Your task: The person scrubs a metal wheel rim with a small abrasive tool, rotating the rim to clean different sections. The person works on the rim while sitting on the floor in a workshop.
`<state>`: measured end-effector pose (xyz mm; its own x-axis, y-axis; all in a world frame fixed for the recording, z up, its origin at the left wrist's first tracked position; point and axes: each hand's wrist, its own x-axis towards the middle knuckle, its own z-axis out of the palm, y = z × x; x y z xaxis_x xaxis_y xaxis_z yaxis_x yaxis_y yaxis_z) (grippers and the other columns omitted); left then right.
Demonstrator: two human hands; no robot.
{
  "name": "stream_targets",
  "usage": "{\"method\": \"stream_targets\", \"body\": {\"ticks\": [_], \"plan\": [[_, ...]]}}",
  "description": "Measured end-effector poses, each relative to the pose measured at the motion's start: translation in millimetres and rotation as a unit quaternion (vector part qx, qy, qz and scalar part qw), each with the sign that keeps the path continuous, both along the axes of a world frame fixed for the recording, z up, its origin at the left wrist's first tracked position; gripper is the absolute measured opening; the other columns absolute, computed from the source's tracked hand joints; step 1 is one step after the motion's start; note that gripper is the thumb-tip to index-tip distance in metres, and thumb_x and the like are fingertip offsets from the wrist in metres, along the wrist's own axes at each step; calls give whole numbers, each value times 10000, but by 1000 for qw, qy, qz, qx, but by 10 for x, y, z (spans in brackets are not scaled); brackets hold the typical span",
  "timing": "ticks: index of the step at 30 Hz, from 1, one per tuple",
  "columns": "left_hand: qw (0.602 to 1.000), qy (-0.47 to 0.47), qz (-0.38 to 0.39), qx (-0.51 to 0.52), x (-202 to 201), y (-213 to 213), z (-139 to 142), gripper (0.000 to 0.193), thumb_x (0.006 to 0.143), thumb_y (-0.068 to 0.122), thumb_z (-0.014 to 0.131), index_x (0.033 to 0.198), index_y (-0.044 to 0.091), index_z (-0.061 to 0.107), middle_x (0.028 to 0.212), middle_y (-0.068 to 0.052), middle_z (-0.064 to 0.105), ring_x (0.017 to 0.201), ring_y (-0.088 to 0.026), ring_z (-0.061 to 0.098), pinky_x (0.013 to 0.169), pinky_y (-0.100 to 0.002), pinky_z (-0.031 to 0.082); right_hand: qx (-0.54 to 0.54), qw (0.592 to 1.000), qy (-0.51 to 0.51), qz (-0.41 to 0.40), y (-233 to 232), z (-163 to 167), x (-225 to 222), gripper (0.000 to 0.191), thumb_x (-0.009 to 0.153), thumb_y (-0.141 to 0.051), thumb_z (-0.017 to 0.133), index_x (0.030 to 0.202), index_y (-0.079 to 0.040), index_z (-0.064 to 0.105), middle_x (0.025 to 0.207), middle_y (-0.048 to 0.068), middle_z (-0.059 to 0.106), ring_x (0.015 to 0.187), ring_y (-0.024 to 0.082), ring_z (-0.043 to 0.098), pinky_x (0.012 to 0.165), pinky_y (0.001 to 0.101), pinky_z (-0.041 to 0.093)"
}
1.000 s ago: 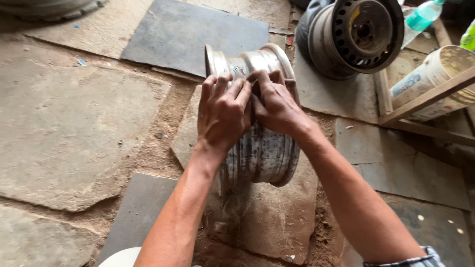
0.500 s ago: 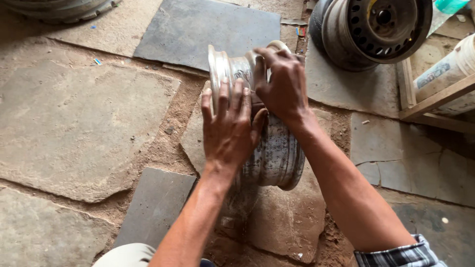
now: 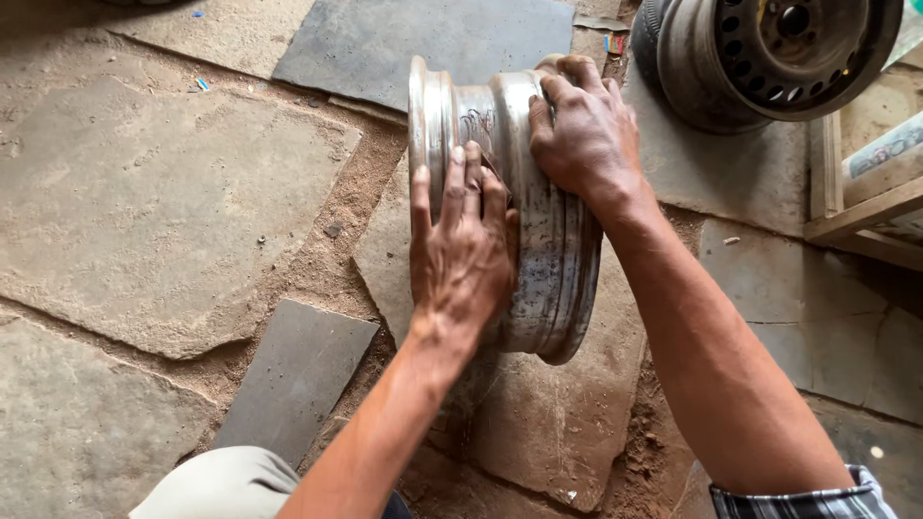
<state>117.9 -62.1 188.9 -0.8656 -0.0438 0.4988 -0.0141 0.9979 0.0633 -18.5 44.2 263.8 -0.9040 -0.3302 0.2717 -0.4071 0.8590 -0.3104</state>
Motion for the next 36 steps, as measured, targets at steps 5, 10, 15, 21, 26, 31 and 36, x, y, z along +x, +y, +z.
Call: {"method": "stream_targets", "body": {"ticks": [5,10,15,21,26,31,36], "plan": [[999,-44,14,-28,-497,-156,-468,489,1069,229,307,1511,31,371,1612,-169,395,1534,-276,301,1252,-554,65,6,1000,5,23,17,-43,-148,412,1017,-317,494,1305,-74,660,1443,75,557,1263,339,532,1111,523,350],[998,-52,20,-24,-780,-252,-330,615,943,135,361,1549,35,320,1579,-155,374,1491,-269,270,1224,-543,33,9,1000,4,19,-72,-22,-470,408,1029,-352,502,1210,-60,723,1345,107,627,1233,365,551,1089,509,395],[999,-1,18,-46,-57,-106,93,563,1010,238,499,1522,6,469,1631,-171,394,1565,-287,256,1282,-517,32,8,999,-4,44,-124,-59,-712,418,1038,-372,503,1162,-51,742,1330,141,623,1210,359,568,1060,486,418],[998,11,-7,-60,-29,-88,327,432,969,125,549,1391,32,573,1619,-163,427,1557,-280,280,1256,-562,115,65,996,22,55,-127,-81,-817,435,1067,-370,482,1178,-31,731,1305,209,621,1193,407,564,1060,512,404],[997,30,16,-72,-479,-230,363,443,998,193,515,1384,0,617,1540,-205,488,1507,-317,315,1240,-548,152,28,998,-1,59,-152,-33,-893,421,1036,-367,487,1157,-44,728,1297,205,622,1187,406,573,1034,506,417],[995,77,28,-60,58,-227,105,456,1037,239,545,1448,86,668,1712,-51,253,1622,-248,95,1299,-550,-31,80,995,12,63,-155,-69,-911,452,1130,-373,460,1169,-29,749,1274,251,647,1210,416,593,1110,475,448],[985,27,82,-148,-315,-319,169,331,964,57,561,1234,126,741,1761,-6,170,1612,-274,6,1271,-565,-72,54,997,14,61,-148,-121,-917,428,1043,-372,478,1184,-50,722,1262,198,640,1167,380,583,1016,497,422]]}}
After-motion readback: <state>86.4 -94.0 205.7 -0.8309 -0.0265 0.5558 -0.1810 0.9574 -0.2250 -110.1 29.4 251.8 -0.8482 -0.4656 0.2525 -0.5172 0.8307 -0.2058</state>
